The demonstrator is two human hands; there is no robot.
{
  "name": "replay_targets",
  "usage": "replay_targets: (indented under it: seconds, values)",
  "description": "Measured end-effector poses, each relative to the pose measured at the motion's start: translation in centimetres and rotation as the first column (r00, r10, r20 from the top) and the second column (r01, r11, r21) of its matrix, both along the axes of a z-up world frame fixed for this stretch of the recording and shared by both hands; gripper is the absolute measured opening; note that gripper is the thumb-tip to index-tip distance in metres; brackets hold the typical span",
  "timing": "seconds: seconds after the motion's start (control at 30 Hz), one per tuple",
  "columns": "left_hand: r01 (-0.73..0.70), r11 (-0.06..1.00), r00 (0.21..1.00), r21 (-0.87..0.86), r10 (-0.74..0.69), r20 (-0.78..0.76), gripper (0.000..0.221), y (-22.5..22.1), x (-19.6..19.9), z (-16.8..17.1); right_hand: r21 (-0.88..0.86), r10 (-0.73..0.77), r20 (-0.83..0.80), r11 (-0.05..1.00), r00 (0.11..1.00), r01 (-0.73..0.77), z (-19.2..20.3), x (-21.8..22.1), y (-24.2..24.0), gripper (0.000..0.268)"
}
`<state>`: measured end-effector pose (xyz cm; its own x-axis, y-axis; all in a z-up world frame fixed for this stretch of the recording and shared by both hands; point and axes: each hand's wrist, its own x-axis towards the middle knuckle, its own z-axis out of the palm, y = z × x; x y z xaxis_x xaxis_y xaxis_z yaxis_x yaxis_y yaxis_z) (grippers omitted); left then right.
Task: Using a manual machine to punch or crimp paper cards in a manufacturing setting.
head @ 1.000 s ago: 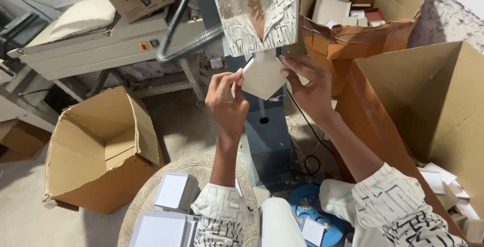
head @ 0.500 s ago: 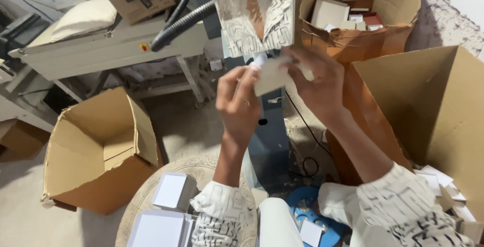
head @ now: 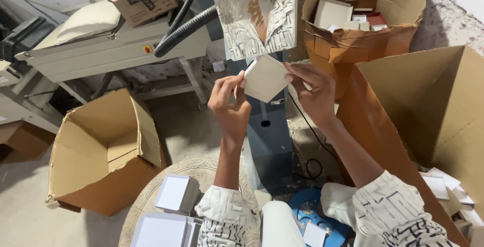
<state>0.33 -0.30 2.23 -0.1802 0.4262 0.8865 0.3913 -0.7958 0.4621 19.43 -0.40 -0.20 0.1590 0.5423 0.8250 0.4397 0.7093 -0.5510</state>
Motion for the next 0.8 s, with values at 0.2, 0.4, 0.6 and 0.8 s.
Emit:
replay_targets:
  seconds: [0.2, 0.4, 0.6, 0.8]
  values:
    - [0.013, 0.999, 1.0, -0.033, -0.012, 0.026, 0.027, 0.0, 0.2, 0.0, -0.111, 0.073, -0.217, 0.989, 0.973, -0.099, -2.7, 0.8, 1.2, 0.028]
    - [0.042, 0.999, 0.999, -0.006, -0.042, 0.034, 0.028, -1.6, 0.3, -0.4, -0.162, 0.078, -0.337, 0.977, 0.938, -0.14, -2.1, 2.0, -1.1, 0.023]
    - [-0.016, 0.978, 0.999, -0.207, 0.01, -0.034, 0.022, -7.1, -2.1, -10.0, -0.2, -0.165, -0.256, 0.973, 0.953, 0.114, -7.3, 10.3, -10.6, 0.012]
    - [-0.665, 0.376, 0.72, -0.645, 0.094, -0.687, 0.041, -10.9, -7.2, -32.8, -0.37, -0.558, -0.009, 0.772, 0.83, 0.516, -19.0, 26.1, -18.4, 0.016]
